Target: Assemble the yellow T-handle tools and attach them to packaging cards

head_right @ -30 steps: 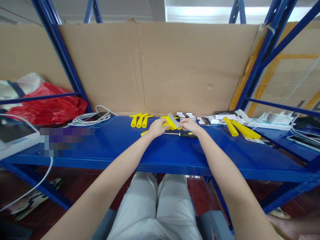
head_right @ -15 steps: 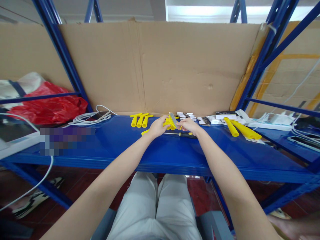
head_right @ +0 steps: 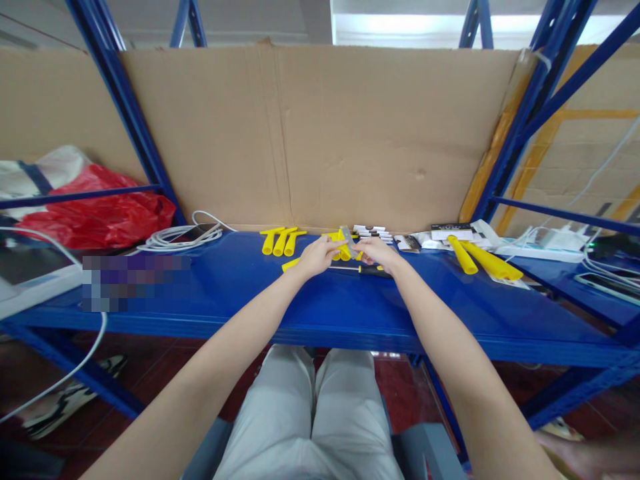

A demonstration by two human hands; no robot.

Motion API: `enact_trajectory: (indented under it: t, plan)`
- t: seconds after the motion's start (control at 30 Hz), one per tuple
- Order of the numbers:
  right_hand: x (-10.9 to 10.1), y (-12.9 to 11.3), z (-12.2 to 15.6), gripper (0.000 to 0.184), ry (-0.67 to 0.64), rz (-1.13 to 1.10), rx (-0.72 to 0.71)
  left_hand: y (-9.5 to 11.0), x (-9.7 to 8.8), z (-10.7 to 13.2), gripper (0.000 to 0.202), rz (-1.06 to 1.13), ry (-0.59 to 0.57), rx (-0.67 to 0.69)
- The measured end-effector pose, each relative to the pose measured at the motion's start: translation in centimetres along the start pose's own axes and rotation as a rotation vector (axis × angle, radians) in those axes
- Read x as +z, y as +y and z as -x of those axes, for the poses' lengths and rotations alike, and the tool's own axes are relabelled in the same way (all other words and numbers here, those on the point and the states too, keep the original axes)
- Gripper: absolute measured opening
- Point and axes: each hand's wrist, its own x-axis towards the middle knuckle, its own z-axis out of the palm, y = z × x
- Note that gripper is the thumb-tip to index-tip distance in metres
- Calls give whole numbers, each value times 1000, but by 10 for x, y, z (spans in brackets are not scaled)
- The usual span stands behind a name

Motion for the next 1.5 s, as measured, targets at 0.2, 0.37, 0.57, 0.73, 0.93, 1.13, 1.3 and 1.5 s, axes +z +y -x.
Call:
enact_trajectory:
  t: [0.2,0.37,0.57,0.73,0.93,1.13,1.3,1.5]
  plan:
    - [2,3,-1,24,-42,-17,-18,3,2,1,43,-44,-42,22]
    - [0,2,-1,23,-79,4,-4,7,1,2,45,-68,-71,19]
    - [-7,-1,1,20,-32,-9,39,11,-2,4,46,-75,-63,36]
    - [-4,0,-5,25,99,-6,42,16,0,5,45,-108,-70,142]
    - [-5,5,-10,30,174,8,-17,21,2,6,49,-154,-77,216]
    - [-6,7,-12,26,152,-5,-8,22,2,6,52,-192,-95,213]
    - [-7,4,-10,27,214,6,-19,23,-2,6,49,-148,-89,161]
    - [-20,9,-15,21,383,411,-105,18,-7,6,47,-104,-87,56]
